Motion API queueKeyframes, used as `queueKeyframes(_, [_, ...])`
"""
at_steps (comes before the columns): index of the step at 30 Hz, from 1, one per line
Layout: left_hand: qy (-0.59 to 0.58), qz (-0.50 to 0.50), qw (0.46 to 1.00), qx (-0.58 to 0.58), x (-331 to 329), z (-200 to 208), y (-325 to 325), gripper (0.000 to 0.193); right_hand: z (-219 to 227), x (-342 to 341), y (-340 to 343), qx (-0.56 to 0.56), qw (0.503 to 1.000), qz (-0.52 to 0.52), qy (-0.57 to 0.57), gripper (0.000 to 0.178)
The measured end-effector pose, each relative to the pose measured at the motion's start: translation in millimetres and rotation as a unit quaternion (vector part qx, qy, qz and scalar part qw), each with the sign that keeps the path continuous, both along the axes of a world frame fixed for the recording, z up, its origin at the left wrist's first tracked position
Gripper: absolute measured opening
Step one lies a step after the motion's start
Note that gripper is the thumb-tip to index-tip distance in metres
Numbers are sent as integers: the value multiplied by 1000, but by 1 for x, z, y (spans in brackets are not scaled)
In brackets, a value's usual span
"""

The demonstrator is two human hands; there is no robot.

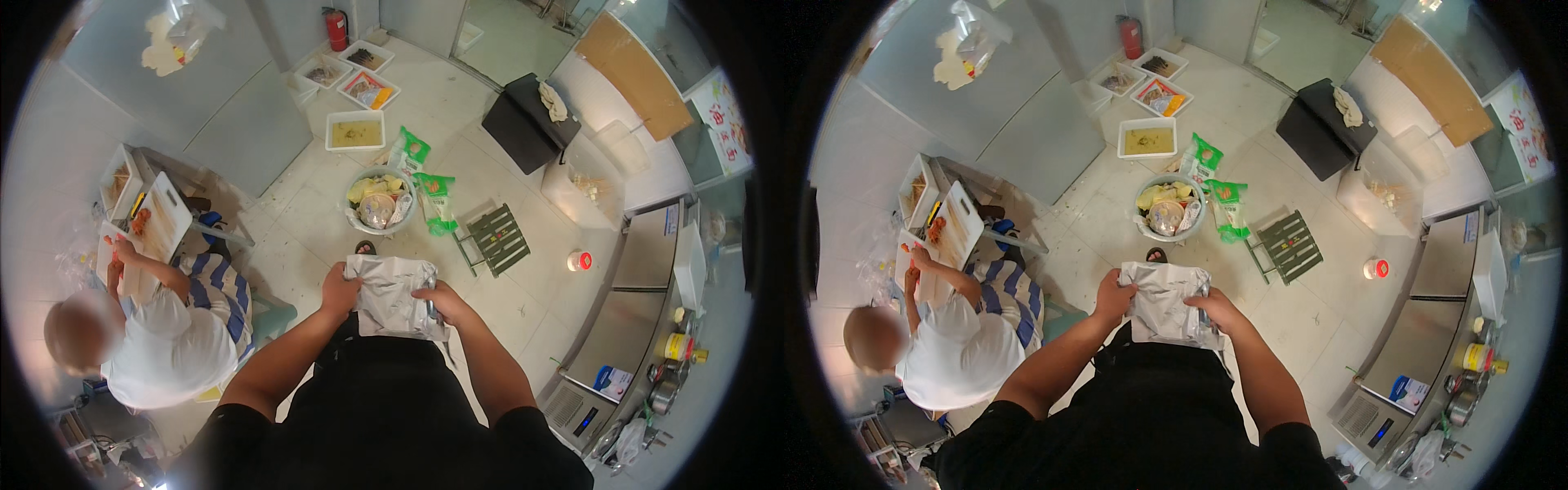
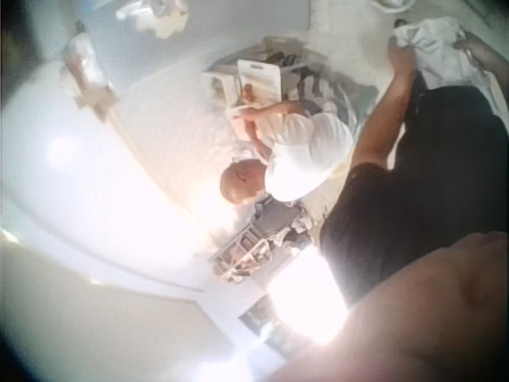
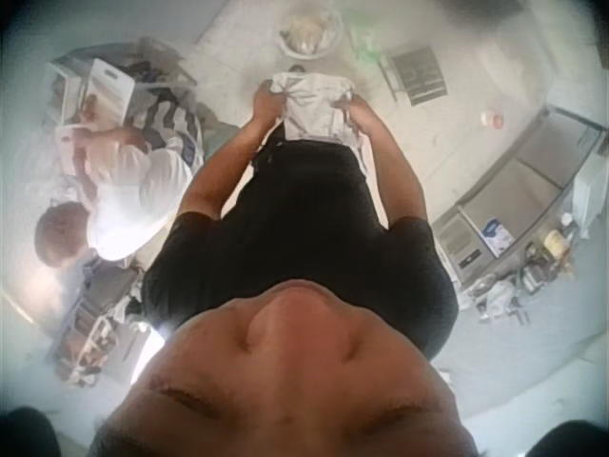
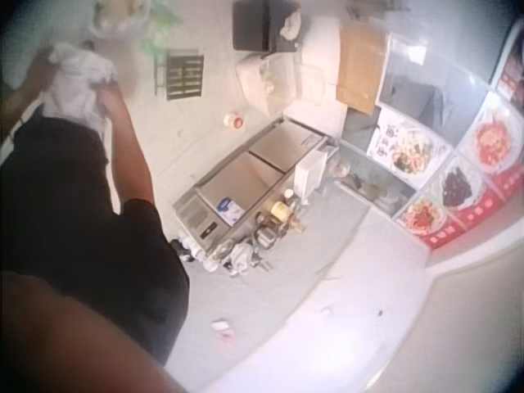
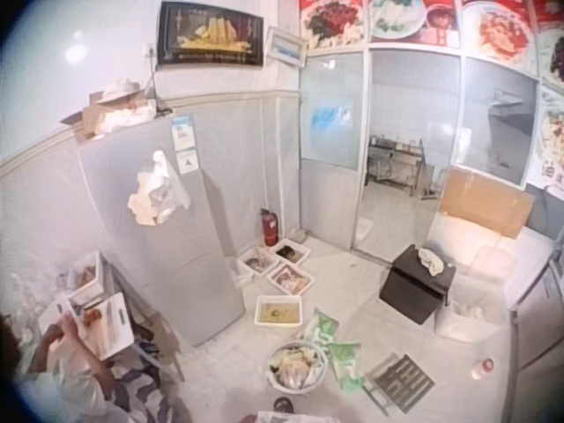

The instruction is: The person removes silver foil pouches from a cardboard box, places some into a large metal container, and weighs a pouch on a digital scale.

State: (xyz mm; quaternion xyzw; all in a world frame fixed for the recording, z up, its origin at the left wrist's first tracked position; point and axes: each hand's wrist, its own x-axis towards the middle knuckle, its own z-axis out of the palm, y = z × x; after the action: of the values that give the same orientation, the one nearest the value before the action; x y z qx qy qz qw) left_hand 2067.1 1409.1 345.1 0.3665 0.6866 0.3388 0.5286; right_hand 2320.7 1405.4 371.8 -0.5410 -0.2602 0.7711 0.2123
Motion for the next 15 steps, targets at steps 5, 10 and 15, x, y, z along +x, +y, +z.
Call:
queueKeyframes(5, [-123,56,977,-166,1,-71,77,34,-24,3,68,-28,992,44,-117,32])
queueKeyframes(10, [-174,59,948,-259,-1,-144,152,46,-98,-12,139,-31,979,-76,-186,13])
queueKeyframes(15, [-72,54,957,-276,11,-182,229,84,-166,-22,237,-113,970,-116,-182,8])
